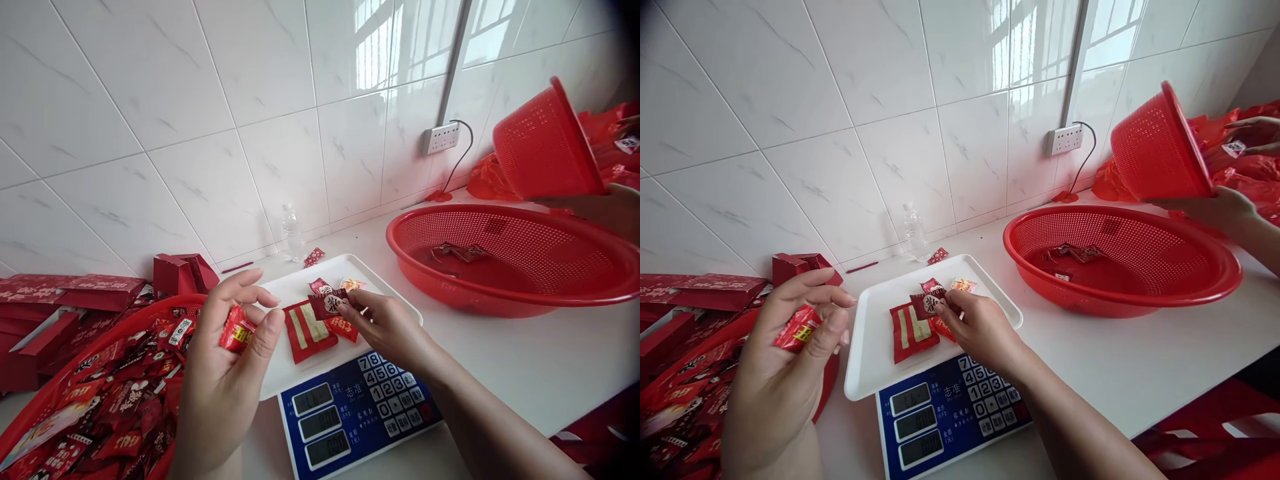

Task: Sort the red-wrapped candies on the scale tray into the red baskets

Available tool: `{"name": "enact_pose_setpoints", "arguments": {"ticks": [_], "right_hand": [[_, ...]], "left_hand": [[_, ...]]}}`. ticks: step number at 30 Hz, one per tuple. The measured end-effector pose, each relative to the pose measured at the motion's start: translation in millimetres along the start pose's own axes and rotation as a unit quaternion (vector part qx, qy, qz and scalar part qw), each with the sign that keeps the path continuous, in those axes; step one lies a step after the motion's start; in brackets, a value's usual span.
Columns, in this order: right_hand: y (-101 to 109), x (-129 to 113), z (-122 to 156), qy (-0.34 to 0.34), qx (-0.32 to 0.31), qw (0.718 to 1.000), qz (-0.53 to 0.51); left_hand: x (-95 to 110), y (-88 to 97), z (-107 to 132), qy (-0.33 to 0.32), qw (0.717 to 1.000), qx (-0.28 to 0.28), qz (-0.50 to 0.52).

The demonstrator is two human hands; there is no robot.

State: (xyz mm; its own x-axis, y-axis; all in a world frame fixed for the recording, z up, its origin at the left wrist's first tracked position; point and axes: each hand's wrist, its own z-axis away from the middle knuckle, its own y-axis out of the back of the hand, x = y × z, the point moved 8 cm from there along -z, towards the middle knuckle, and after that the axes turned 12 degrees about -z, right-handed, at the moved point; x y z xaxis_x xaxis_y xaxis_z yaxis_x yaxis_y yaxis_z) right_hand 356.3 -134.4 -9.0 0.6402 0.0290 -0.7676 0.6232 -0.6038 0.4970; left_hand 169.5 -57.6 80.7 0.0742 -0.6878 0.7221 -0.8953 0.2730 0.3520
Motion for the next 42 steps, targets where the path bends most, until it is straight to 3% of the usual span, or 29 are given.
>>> {"name": "enact_pose_setpoints", "arguments": {"ticks": [7,12,27,34,42], "right_hand": [[4,28,-12,-0.034,-0.006,0.993,0.11],[-11,35,-14,-0.024,-0.091,0.984,0.152],[-51,-17,-11,0.051,-0.241,0.958,0.149],[-54,-20,-20,0.078,-0.213,0.964,0.14],[-34,-7,-45,0.008,-0.138,0.982,0.129]], "left_hand": [[3,3.9,2,-0.001,1.0,-0.006,0.016],[5,9.5,4,-0.008,1.0,-0.01,0.0],[16,21.7,8,-0.058,0.997,-0.016,-0.055],[20,23.2,10,-0.073,0.995,-0.018,-0.06],[19,27.9,12,-0.043,0.998,-0.001,-0.04]]}}
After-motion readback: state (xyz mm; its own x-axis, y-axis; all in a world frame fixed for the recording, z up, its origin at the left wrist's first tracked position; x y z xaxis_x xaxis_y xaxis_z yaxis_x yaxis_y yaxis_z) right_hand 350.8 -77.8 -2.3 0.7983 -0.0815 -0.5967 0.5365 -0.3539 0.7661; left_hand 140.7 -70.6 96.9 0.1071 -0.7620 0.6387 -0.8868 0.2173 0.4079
